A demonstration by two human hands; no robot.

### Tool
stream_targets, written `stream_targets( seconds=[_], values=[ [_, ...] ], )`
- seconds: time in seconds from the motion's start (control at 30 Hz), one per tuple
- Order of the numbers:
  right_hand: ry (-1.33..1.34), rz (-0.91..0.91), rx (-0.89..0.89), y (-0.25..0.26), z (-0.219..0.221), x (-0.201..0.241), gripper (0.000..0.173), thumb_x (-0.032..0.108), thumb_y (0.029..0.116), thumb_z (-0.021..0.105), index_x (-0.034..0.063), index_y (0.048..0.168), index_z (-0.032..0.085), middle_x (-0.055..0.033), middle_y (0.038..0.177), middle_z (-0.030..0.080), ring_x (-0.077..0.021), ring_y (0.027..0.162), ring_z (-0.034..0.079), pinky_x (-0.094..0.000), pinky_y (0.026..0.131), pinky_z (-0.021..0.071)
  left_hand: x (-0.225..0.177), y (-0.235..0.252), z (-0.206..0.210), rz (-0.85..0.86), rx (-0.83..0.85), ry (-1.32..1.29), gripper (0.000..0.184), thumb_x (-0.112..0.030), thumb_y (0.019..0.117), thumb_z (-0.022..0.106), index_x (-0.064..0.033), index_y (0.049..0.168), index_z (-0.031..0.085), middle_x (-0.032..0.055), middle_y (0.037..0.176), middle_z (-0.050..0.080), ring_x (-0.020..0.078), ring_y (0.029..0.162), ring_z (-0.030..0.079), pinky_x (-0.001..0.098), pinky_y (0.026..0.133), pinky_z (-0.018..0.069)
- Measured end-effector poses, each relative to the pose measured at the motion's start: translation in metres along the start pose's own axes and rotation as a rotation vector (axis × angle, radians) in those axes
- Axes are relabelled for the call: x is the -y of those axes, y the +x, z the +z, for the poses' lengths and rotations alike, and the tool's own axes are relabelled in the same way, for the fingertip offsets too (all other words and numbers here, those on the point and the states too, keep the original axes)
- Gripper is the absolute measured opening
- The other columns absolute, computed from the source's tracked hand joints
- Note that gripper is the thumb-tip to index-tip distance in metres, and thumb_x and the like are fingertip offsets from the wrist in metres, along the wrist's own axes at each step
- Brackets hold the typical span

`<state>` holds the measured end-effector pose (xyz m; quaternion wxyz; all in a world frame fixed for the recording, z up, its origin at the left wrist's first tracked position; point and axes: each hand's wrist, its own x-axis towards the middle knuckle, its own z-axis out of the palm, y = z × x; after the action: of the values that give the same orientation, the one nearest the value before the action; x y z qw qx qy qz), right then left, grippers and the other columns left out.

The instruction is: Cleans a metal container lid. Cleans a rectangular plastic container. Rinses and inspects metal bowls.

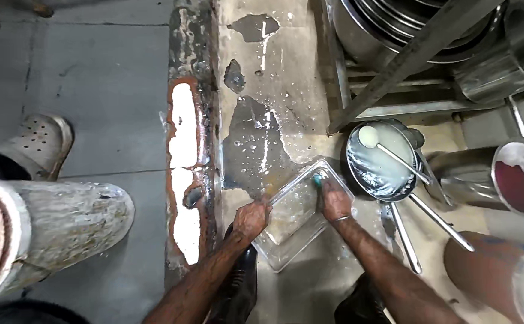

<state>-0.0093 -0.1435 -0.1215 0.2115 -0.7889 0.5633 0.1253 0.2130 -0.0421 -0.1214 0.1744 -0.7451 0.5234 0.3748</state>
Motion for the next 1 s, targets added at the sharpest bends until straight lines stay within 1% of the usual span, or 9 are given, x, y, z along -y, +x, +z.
stream_targets(
  seconds=[0.07,0.2,0.27,0.4,0.53,0.7,0.87,0.97,1.0],
  values=[
    [-0.019,0.069,0.23,-0.01,0.012,0.018,0.057,0.018,0.103,0.054,0.0036,0.157,0.042,-0.0226,0.157,0.047,-0.0422,0.141,0.05,-0.0613,0.112,0.0429,-0.004,0.001,-0.003,-0.003,0.019,-0.005,0.047,-0.042,0.109,0.043,-0.0157,0.147,0.053,0.0152,0.125,0.07,0.0356,0.112,0.07,0.0546,0.093,0.0554],
    [-0.056,0.053,0.578,-0.028,0.037,0.059,0.081,0.016,0.0919,0.069,-0.0069,0.159,0.029,-0.0329,0.168,0.014,-0.0541,0.151,0.025,-0.0715,0.112,0.0356,-0.003,0.0,-0.002,0.0,0.022,0.027,0.05,-0.045,0.1088,0.042,-0.0119,0.144,0.054,0.0163,0.124,0.07,0.036,0.113,0.069,0.0539,0.093,0.0557],
    [-0.043,0.063,0.554,-0.034,0.042,0.064,0.091,0.023,0.0851,0.075,-0.0036,0.16,0.029,-0.028,0.17,0.016,-0.0505,0.152,0.026,-0.0681,0.114,0.0363,-0.004,-0.001,0.001,-0.001,0.028,0.03,0.049,-0.045,0.1087,0.042,-0.0117,0.143,0.054,0.0161,0.123,0.07,0.0353,0.112,0.07,0.0535,0.093,0.056],
    [0.05,0.184,0.435,-0.006,0.046,0.052,0.103,0.034,0.0883,0.074,0.0029,0.166,0.014,-0.0283,0.171,0.007,-0.0531,0.156,0.014,-0.0681,0.12,0.0278,-0.003,-0.002,0.001,0.025,0.052,0.006,0.046,-0.041,0.1095,0.043,-0.0138,0.145,0.053,0.0161,0.124,0.07,0.0356,0.112,0.07,0.0537,0.094,0.0559],
    [0.048,0.125,0.258,0.026,0.05,0.042,0.105,0.032,0.0797,0.084,0.0067,0.164,0.027,-0.0275,0.171,0.01,-0.0522,0.155,0.016,-0.0649,0.122,0.026,0.0,-0.004,0.003,0.039,0.022,-0.01,0.044,-0.039,0.1098,0.042,-0.0128,0.143,0.053,0.0152,0.12,0.071,0.0345,0.107,0.071,0.0524,0.09,0.0572],
    [-0.047,-0.101,0.475,-0.008,0.063,0.073,0.109,0.043,0.0771,0.084,0.0076,0.164,0.028,-0.0228,0.173,0.006,-0.0498,0.158,0.006,-0.0676,0.124,0.0197,-0.004,-0.003,0.006,-0.003,0.031,-0.026,0.045,-0.04,0.1097,0.041,-0.0126,0.144,0.051,0.015,0.12,0.071,0.0343,0.108,0.071,0.0521,0.091,0.0574],
    [-0.009,-0.369,0.707,-0.052,0.085,0.106,0.085,0.018,0.0825,0.078,0.0101,0.159,0.041,-0.0153,0.175,0.008,-0.0439,0.16,0.004,-0.0671,0.124,0.02,-0.005,-0.004,0.006,-0.025,0.04,-0.024,0.046,-0.042,0.1097,0.041,-0.0121,0.144,0.05,0.0149,0.122,0.071,0.0341,0.109,0.071,0.0527,0.092,0.0571],
    [-0.091,-0.382,0.768,-0.057,0.077,0.103,0.083,0.015,0.0866,0.075,0.0106,0.161,0.037,-0.0131,0.175,0.01,-0.043,0.16,0.007,-0.0699,0.122,0.0216,-0.005,-0.005,0.005,-0.023,0.034,-0.016,0.046,-0.042,0.1099,0.04,-0.0119,0.143,0.051,0.0149,0.122,0.07,0.0343,0.11,0.071,0.0525,0.092,0.0569],
    [-0.129,-0.361,0.801,-0.06,0.07,0.102,0.073,0.016,0.0899,0.072,0.0081,0.157,0.043,-0.0139,0.174,0.013,-0.0435,0.16,0.009,-0.0714,0.122,0.0197,-0.005,-0.006,0.005,-0.024,0.035,-0.013,0.046,-0.041,0.1098,0.04,-0.0117,0.144,0.05,0.0153,0.123,0.07,0.0347,0.11,0.071,0.0524,0.092,0.0568]
  ],
)
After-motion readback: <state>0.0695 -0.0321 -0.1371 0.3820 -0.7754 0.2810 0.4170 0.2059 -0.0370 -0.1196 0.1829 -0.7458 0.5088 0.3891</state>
